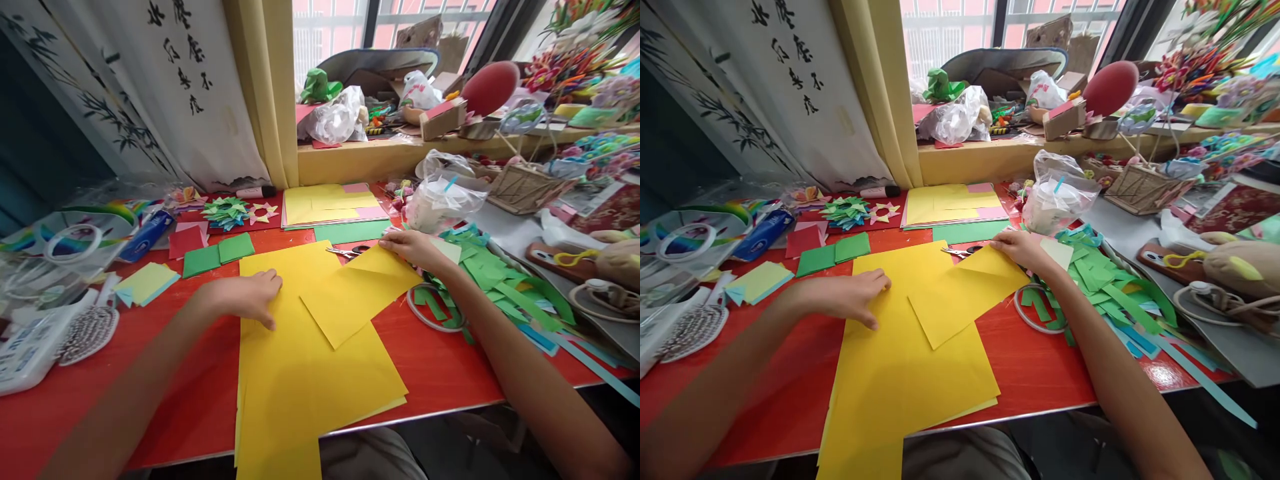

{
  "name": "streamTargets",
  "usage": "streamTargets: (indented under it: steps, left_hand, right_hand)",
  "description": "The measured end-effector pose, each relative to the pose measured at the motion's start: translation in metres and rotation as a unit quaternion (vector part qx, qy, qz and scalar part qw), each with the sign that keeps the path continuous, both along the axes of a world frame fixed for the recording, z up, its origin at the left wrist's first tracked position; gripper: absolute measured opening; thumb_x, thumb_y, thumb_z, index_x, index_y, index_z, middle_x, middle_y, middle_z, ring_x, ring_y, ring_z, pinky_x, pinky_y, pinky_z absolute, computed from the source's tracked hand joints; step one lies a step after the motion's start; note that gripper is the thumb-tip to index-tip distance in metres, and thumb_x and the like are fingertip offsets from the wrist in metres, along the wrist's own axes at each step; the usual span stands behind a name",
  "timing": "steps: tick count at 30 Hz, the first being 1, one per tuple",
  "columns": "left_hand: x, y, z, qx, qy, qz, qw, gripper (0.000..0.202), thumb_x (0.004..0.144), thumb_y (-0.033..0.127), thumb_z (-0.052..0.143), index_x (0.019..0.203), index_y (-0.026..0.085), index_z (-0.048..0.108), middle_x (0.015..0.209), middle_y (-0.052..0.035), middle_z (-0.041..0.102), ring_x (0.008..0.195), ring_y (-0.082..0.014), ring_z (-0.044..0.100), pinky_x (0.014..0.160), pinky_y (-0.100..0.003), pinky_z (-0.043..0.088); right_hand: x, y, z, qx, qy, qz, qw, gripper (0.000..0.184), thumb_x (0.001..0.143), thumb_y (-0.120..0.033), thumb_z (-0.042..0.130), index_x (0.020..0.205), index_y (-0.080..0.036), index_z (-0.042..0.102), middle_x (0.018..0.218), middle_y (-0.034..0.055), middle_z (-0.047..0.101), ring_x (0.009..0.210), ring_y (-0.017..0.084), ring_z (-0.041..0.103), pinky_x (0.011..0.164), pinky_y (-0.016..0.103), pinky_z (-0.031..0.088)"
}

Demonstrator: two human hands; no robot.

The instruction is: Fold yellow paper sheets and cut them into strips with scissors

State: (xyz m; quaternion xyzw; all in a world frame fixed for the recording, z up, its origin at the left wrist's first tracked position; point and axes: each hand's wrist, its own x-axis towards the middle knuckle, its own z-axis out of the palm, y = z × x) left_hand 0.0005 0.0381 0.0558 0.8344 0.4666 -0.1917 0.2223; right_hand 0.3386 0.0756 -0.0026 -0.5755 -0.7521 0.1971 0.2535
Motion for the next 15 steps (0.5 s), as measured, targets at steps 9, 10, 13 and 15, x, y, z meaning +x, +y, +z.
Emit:
streamTargets:
  steps: [9, 10, 13, 15]
  left_hand:
    - [0.016, -0.008, -0.016, 0.012, 0.057, -0.059, 0.997, 0.025, 0.061, 0.038, 0.061, 0.073, 0.017, 0.053, 0.079, -0.0074, 0.057, 0.086, -0.0252, 0.049, 0.064, -0.029, 0.037]
    - [0.014, -0.005, -0.016, 0.003, 0.036, -0.071, 0.997, 0.022, 0.062, 0.037, 0.061, 0.068, 0.018, 0.052, 0.075, -0.0063, 0.056, 0.083, -0.0244, 0.048, 0.062, -0.028, 0.035]
    - [0.002, 0.005, -0.014, -0.01, -0.039, -0.065, 0.997, 0.014, 0.06, 0.027, 0.06, 0.06, 0.019, 0.049, 0.064, -0.002, 0.051, 0.065, -0.0186, 0.044, 0.052, -0.026, 0.028]
    - [-0.009, 0.012, -0.006, -0.011, -0.109, -0.001, 0.994, 0.012, 0.058, 0.02, 0.061, 0.058, 0.019, 0.049, 0.059, 0.0008, 0.046, 0.054, -0.0143, 0.038, 0.048, -0.025, 0.023]
  right_hand:
    - [-0.007, -0.004, 0.005, -0.033, 0.028, 0.063, 0.997, 0.039, 0.077, -0.051, 0.044, 0.076, -0.016, 0.062, 0.072, 0.0034, 0.057, 0.064, 0.015, 0.047, 0.052, 0.024, 0.031]
    - [-0.009, -0.005, 0.005, -0.046, 0.031, 0.073, 0.996, 0.039, 0.077, -0.051, 0.044, 0.077, -0.017, 0.062, 0.073, 0.0033, 0.057, 0.065, 0.016, 0.048, 0.053, 0.024, 0.032]
    - [-0.018, -0.01, 0.006, -0.088, 0.029, 0.115, 0.989, 0.038, 0.078, -0.051, 0.044, 0.079, -0.018, 0.063, 0.074, 0.0027, 0.059, 0.066, 0.017, 0.05, 0.054, 0.025, 0.033]
    - [-0.029, -0.015, 0.006, -0.099, 0.02, 0.142, 0.985, 0.035, 0.079, -0.049, 0.044, 0.08, -0.019, 0.063, 0.077, 0.0028, 0.06, 0.069, 0.017, 0.052, 0.056, 0.025, 0.034]
